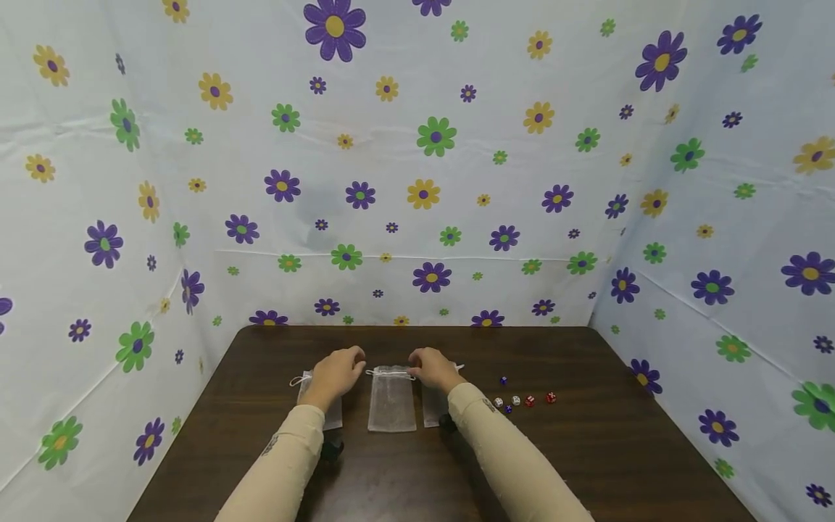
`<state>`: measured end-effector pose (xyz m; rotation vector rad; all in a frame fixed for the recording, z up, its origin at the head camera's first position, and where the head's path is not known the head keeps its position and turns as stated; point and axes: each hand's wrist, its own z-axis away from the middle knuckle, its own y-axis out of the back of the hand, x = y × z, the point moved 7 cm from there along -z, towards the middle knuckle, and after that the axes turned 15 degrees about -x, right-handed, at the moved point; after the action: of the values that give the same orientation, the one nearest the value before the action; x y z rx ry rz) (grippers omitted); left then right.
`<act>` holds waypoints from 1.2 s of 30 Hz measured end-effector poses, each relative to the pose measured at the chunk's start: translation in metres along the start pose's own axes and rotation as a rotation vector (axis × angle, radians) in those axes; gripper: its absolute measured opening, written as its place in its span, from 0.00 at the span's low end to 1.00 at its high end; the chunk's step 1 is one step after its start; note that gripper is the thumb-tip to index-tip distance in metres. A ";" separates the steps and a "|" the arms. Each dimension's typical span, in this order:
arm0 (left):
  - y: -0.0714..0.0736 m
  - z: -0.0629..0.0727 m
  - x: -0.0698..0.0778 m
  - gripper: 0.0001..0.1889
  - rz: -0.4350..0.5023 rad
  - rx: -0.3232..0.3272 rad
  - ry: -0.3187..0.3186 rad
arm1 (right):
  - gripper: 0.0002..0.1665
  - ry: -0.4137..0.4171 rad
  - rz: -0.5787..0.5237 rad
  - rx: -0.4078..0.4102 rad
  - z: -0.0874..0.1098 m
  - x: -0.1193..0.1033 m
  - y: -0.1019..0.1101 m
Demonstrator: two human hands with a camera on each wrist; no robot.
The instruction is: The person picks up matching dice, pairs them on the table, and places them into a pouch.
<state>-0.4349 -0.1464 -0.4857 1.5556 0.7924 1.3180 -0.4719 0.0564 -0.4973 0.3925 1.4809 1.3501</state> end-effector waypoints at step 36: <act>-0.012 -0.009 0.020 0.19 0.111 -0.052 -0.201 | 0.02 0.183 -0.097 0.147 0.000 -0.022 0.007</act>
<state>-0.4380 -0.1219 -0.4897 1.6795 0.5493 1.2277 -0.4657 0.0407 -0.4809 0.2914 1.7353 1.2299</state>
